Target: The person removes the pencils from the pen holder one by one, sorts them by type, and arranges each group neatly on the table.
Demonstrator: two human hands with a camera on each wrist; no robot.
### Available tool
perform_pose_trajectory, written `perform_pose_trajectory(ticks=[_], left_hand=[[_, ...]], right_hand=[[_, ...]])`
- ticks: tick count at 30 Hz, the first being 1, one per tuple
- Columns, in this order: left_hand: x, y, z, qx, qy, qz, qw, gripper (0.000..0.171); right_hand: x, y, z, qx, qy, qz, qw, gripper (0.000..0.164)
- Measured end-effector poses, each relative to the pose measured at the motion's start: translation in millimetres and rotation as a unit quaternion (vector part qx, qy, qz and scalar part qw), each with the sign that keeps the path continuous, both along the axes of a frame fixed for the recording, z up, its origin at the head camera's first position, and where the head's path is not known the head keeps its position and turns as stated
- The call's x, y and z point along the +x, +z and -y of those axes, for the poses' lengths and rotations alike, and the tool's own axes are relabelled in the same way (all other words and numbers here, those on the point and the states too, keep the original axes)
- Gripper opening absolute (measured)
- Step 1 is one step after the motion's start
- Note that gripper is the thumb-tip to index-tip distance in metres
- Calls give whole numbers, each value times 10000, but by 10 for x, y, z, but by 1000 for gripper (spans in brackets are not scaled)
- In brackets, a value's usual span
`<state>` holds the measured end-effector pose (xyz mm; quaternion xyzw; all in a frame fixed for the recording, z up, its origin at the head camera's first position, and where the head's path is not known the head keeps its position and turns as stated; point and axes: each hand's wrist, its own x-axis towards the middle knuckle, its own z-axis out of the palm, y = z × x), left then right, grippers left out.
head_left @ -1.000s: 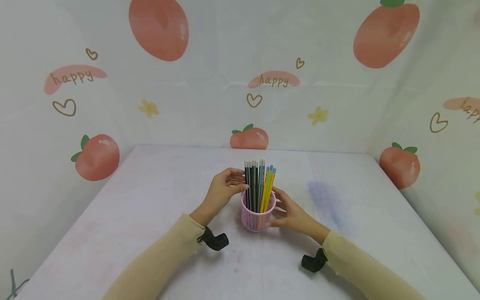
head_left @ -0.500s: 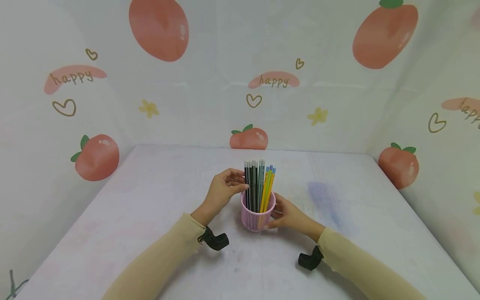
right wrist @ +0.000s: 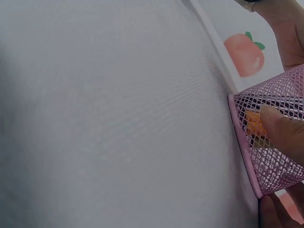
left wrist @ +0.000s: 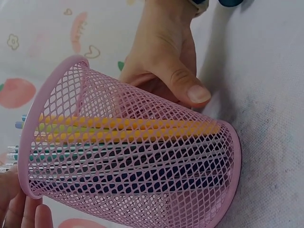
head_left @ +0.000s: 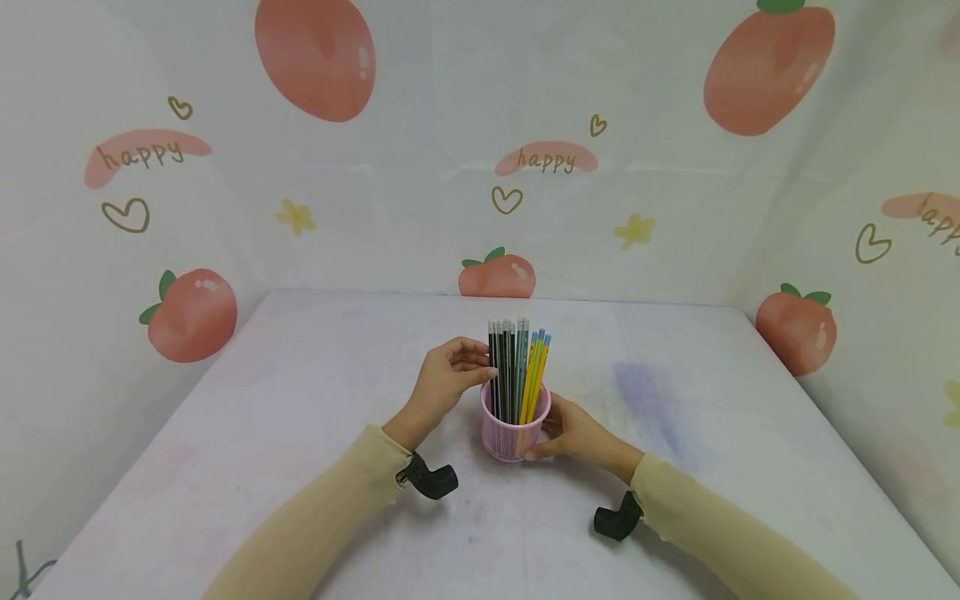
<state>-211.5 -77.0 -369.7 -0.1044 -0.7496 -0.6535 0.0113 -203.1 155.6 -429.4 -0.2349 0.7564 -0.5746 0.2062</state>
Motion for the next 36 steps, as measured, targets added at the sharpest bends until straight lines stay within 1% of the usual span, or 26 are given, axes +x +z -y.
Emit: perform_pose_trajectory(ticks=[8,15,30,36], left_hand=[[-3,-3,4,121,-50,57,9999,30],[-23,-26,-2,108,-13,43,9999,30],[-23,-39,11,118,-8,11,9999,30],[-21,-29,3,124,49,17,9999,28]], right_hand=[[9,9,0,90,-53,-55,9999,95],[10,5,-4,167,-73,-171,9997,95],[-2,-8,12,309,-89,-131,9994,96],[-6,-10,11,256,-41,-112,9996,97]])
